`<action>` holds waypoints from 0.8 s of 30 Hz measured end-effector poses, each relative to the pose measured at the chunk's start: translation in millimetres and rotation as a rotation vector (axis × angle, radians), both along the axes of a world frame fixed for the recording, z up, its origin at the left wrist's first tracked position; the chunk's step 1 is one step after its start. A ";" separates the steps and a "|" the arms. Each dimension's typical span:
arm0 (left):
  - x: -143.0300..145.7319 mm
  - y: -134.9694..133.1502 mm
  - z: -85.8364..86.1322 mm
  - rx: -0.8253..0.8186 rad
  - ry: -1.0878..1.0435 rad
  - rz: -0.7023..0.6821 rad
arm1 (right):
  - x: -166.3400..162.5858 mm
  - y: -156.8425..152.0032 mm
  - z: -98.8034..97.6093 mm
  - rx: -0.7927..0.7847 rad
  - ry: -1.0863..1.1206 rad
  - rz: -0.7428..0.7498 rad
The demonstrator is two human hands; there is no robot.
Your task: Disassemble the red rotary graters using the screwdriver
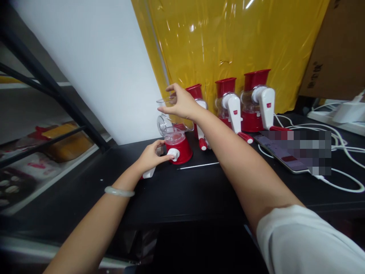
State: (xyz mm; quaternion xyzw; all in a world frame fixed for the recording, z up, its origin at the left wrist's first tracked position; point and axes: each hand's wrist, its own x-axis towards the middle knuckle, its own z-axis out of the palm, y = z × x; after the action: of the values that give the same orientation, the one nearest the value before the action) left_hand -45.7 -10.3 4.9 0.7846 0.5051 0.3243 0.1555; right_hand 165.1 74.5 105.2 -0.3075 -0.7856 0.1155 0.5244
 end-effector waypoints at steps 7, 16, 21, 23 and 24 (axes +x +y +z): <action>-5.5 8.4 -7.3 -0.005 -0.076 -0.169 | 11.8 13.9 1.8 -0.133 0.220 0.224; 8.5 19.6 -12.7 -0.201 -0.331 -0.259 | 35.5 17.7 15.9 -0.099 0.402 0.359; 13.0 9.5 -3.4 -0.087 -0.355 -0.177 | 33.4 7.0 24.1 -0.082 0.447 0.348; 5.5 5.4 9.2 -0.023 -0.403 -0.117 | 35.9 1.8 30.4 -0.050 0.520 0.372; -1.2 4.2 16.9 0.013 -0.433 -0.071 | 38.0 -0.9 33.7 -0.032 0.565 0.393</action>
State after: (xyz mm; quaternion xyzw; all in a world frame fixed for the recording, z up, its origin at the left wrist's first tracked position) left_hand -46.9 -6.1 21.7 0.7148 0.4300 0.4827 0.2668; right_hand 203.0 73.7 138.9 -0.1143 -0.6517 0.3074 0.6839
